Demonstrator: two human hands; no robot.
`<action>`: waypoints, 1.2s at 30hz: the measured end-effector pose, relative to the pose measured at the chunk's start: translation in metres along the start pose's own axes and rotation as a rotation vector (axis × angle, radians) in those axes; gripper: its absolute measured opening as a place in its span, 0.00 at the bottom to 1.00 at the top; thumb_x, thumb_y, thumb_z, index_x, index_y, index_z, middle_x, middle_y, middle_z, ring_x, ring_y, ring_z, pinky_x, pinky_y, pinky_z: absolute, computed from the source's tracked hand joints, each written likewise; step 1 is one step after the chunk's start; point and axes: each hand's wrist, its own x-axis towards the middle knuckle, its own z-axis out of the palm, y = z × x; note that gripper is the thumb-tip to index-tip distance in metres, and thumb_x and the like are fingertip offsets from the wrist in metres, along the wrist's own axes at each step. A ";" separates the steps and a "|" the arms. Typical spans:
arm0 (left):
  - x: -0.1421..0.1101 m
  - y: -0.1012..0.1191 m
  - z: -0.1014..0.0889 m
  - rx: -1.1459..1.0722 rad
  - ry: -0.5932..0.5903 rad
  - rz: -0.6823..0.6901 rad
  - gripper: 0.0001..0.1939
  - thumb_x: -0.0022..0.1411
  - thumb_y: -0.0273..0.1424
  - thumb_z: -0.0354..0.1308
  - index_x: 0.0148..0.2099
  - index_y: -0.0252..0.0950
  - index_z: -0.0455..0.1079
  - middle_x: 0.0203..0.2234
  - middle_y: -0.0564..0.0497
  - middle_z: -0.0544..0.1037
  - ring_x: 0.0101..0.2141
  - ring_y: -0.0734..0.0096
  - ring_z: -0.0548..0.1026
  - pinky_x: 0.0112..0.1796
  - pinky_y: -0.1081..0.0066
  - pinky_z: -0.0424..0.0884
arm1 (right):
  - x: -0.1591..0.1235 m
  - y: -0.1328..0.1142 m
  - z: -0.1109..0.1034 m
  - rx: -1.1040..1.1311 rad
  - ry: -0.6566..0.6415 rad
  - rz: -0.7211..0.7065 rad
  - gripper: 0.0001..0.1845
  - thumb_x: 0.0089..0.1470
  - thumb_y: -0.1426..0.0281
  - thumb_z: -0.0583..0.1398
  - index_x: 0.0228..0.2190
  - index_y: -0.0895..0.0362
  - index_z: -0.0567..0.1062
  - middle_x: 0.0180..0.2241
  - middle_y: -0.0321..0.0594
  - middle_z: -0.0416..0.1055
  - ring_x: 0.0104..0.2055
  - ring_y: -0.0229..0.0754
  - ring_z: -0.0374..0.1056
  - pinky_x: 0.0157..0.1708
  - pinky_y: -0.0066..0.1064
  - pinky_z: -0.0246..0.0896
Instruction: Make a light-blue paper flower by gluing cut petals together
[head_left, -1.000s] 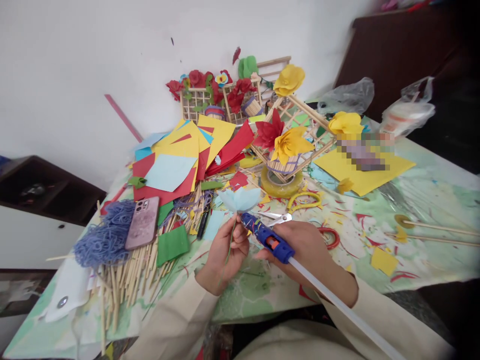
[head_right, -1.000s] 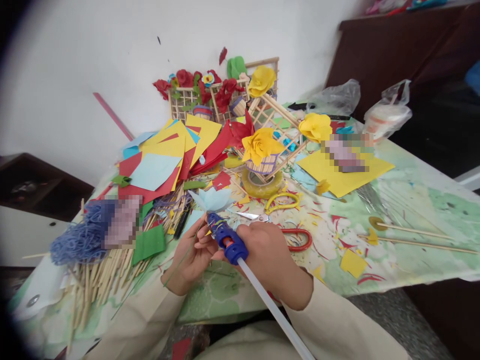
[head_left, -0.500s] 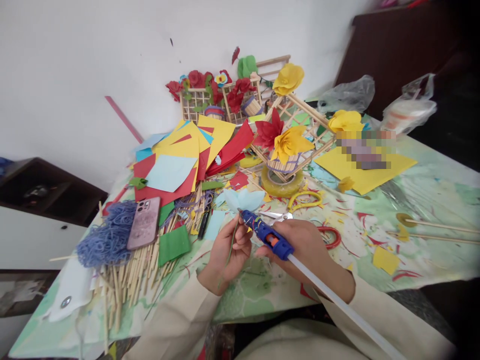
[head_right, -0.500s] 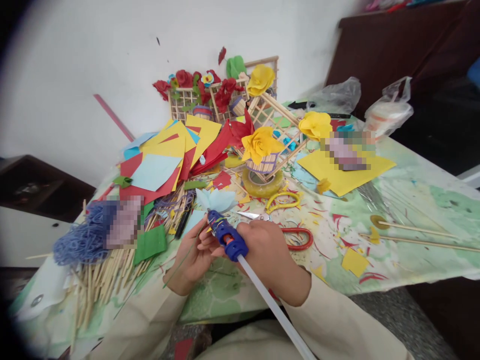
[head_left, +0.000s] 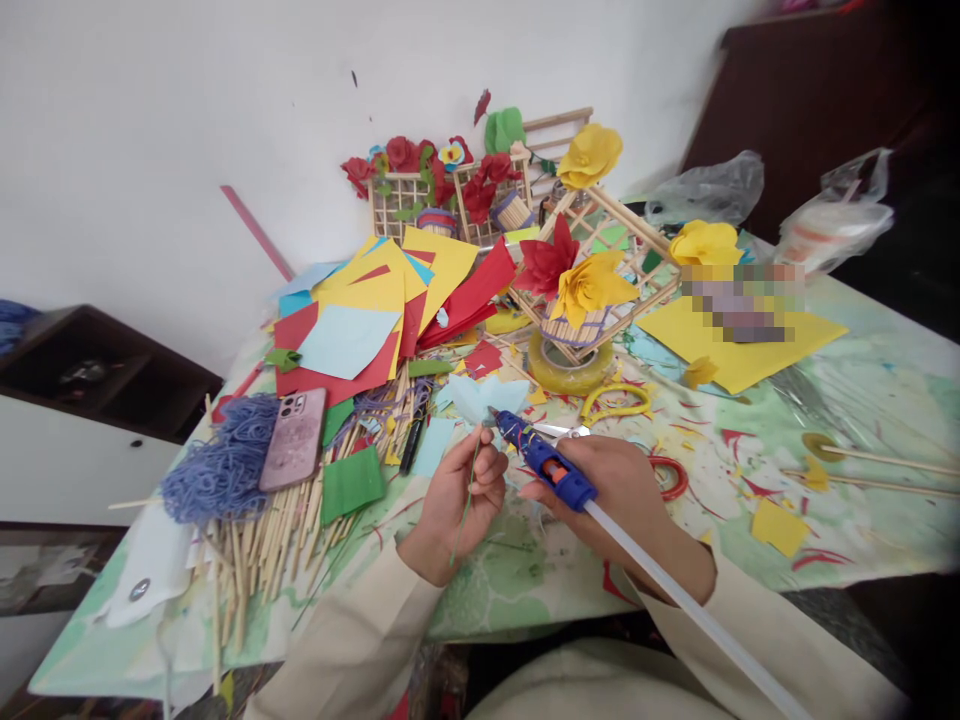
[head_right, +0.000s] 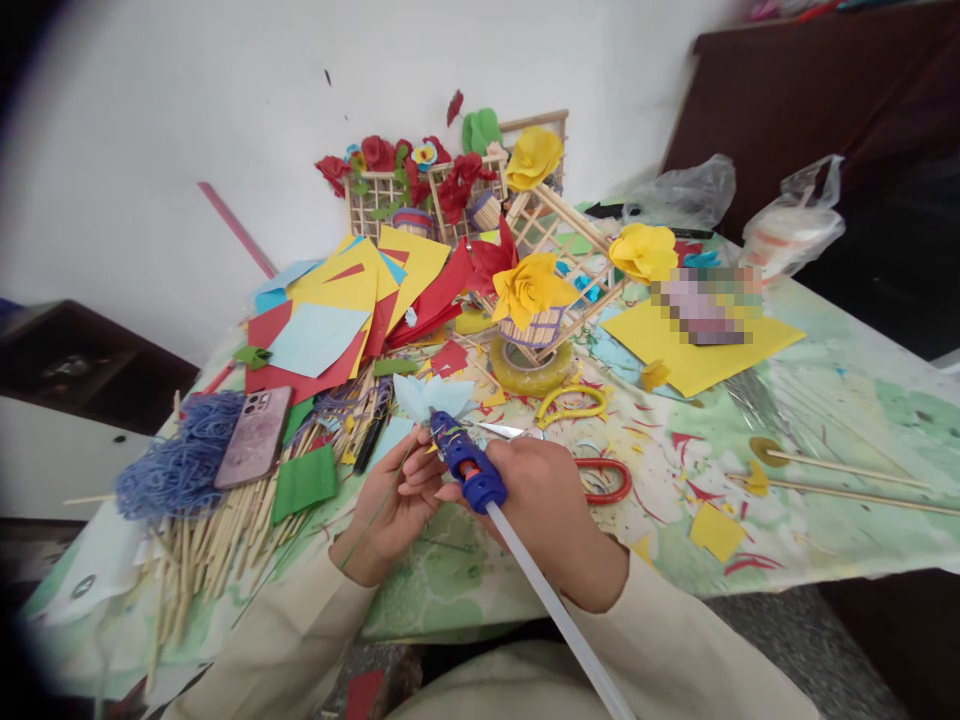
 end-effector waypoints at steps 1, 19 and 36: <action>0.000 0.000 0.000 -0.001 -0.007 0.005 0.18 0.69 0.28 0.38 0.30 0.29 0.64 0.13 0.58 0.59 0.14 0.87 0.60 0.12 0.90 0.54 | 0.000 0.000 0.000 -0.002 0.008 -0.002 0.21 0.52 0.53 0.55 0.20 0.57 0.67 0.19 0.38 0.67 0.22 0.38 0.61 0.25 0.29 0.44; -0.004 0.003 -0.002 -0.160 -0.130 0.040 0.18 0.70 0.29 0.35 0.33 0.30 0.62 0.14 0.58 0.59 0.15 0.87 0.62 0.15 0.91 0.57 | -0.009 0.006 0.005 0.197 0.101 -0.217 0.09 0.49 0.64 0.60 0.26 0.57 0.66 0.25 0.39 0.67 0.31 0.42 0.61 0.32 0.32 0.52; -0.006 -0.001 -0.005 -0.077 -0.111 0.031 0.11 0.66 0.24 0.43 0.31 0.33 0.61 0.13 0.59 0.57 0.14 0.86 0.59 0.14 0.91 0.54 | -0.007 0.002 0.010 0.069 0.170 -0.101 0.19 0.52 0.55 0.56 0.21 0.57 0.67 0.21 0.40 0.67 0.26 0.40 0.60 0.28 0.30 0.50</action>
